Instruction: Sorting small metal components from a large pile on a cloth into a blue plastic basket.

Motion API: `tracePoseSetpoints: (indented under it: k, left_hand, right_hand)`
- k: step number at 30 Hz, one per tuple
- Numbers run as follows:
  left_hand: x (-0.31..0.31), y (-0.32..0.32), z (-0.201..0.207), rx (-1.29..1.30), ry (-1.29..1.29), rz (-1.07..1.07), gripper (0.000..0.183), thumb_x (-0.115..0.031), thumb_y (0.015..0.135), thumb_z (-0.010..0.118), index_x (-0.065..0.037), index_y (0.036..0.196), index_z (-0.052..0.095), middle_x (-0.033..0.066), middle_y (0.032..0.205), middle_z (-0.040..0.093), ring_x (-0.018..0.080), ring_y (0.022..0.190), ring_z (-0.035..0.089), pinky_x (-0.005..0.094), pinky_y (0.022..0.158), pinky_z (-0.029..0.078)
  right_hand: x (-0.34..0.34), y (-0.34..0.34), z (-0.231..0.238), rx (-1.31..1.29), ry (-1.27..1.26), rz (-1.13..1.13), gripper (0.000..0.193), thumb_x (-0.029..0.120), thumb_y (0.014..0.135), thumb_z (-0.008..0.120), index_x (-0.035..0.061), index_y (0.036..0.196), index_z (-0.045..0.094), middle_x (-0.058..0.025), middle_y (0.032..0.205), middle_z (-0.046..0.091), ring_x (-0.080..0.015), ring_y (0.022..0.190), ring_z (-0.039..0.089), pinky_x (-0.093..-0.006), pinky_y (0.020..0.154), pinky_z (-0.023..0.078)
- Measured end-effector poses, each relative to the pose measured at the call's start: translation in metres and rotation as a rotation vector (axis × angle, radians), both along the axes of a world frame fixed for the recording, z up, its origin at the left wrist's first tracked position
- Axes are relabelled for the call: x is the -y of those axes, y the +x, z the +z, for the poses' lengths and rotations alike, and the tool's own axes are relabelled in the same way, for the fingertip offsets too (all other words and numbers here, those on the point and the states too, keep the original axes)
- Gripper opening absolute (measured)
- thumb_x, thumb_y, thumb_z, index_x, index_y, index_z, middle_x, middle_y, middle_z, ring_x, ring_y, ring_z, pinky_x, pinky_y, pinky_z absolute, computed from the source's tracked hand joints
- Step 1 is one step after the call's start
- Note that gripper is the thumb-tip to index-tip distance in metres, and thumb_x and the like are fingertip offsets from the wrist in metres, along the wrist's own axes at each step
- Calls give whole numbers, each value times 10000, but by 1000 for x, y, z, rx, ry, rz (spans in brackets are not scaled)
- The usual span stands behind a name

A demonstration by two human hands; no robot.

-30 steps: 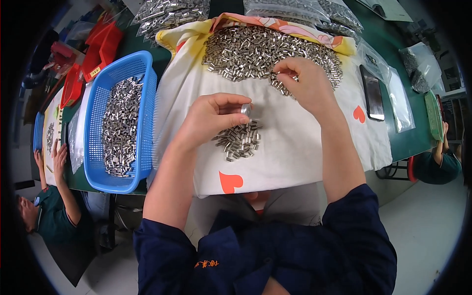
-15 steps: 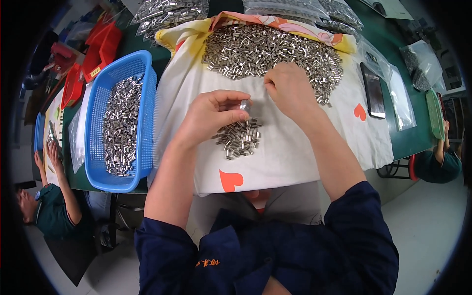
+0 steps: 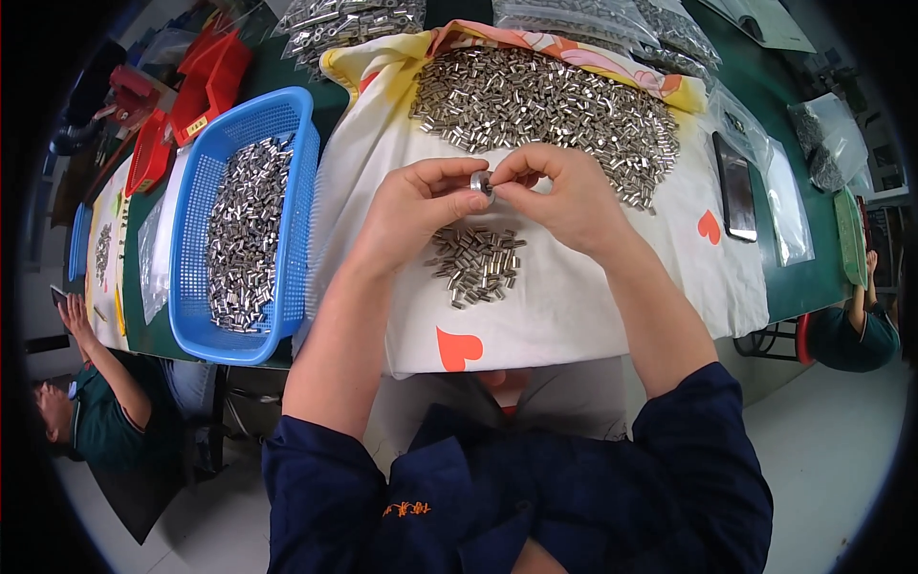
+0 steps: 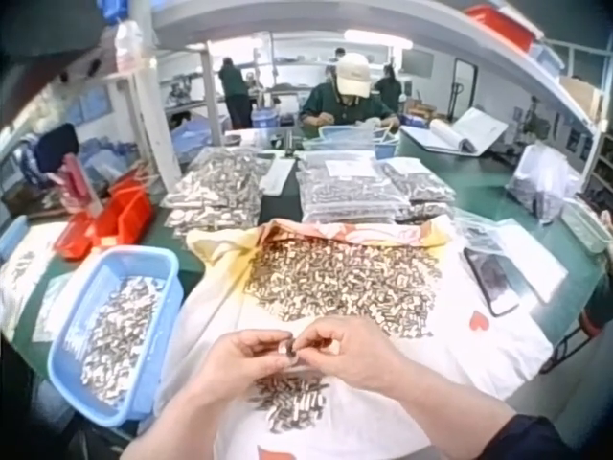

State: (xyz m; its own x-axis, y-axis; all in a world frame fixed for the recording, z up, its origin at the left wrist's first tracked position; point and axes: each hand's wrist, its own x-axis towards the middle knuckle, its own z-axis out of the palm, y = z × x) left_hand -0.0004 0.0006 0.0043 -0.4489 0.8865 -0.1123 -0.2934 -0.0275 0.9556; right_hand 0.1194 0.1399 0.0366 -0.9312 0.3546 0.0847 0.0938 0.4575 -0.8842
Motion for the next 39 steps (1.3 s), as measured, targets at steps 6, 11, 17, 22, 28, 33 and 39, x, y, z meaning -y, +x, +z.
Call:
tracePoseSetpoints:
  k: [6, 11, 17, 22, 28, 33, 39]
  left_hand:
    - [1, 1, 0, -48, -68, 23, 328, -7, 743, 640, 32, 1058, 556, 76, 894, 619, 102, 788, 583, 200, 694, 469]
    - [2, 3, 2, -116, -99, 42, 326, -2, 744, 638, 43, 1056, 554, 90, 902, 621, 109, 788, 588, 208, 698, 478]
    - [3, 3, 5, -97, -94, -22, 326, -3, 739, 642, 48, 1050, 557, 83, 899, 619, 104, 783, 585, 211, 704, 478]
    - [5, 3, 5, -145, -126, -61, 317, -2, 737, 642, 44, 1041, 563, 65, 896, 617, 98, 780, 583, 208, 709, 475]
    - [3, 6, 8, -140, -145, -117, 307, -7, 744, 639, 35, 1039, 565, 55, 891, 615, 93, 786, 582, 204, 703, 473]
    - [1, 3, 3, -102, -106, -63, 304, 5, 751, 621, 32, 1047, 557, 55, 889, 610, 98, 781, 579, 204, 706, 469]
    - [1, -1, 1, 39, -31, 40, 336, -6, 744, 633, 20, 1068, 550, 48, 873, 604, 92, 786, 565, 202, 708, 455]
  right_hand:
    - [10, -1, -9, -199, 431, -40, 78, 87, 683, 598, 43, 746, 608, -76, 707, 599, -241, 660, 572, -320, 613, 463]
    - [11, -2, -13, -233, 419, -37, 74, 89, 679, 599, 45, 738, 605, -82, 701, 596, -258, 656, 561, -338, 610, 454]
    - [-2, 1, 1, 44, 29, 44, 106, 81, 708, 632, 20, 790, 605, -33, 730, 607, -113, 678, 558, -245, 635, 446]
    - [-22, 1, 0, 52, 183, -65, 124, 88, 706, 626, 22, 808, 603, -36, 727, 598, -121, 667, 553, -250, 628, 442]
    - [-35, 3, -19, 114, 688, -110, 87, 97, 698, 574, 48, 753, 620, -99, 744, 594, -265, 752, 555, -364, 687, 439]
    - [-23, -2, -25, 40, 839, -107, 103, 106, 730, 574, 35, 784, 625, -90, 748, 591, -215, 712, 548, -319, 654, 437]
    - [-2, 0, -2, 6, -16, -17, 85, 88, 744, 602, 38, 805, 633, -33, 794, 615, -112, 667, 530, -233, 630, 433]
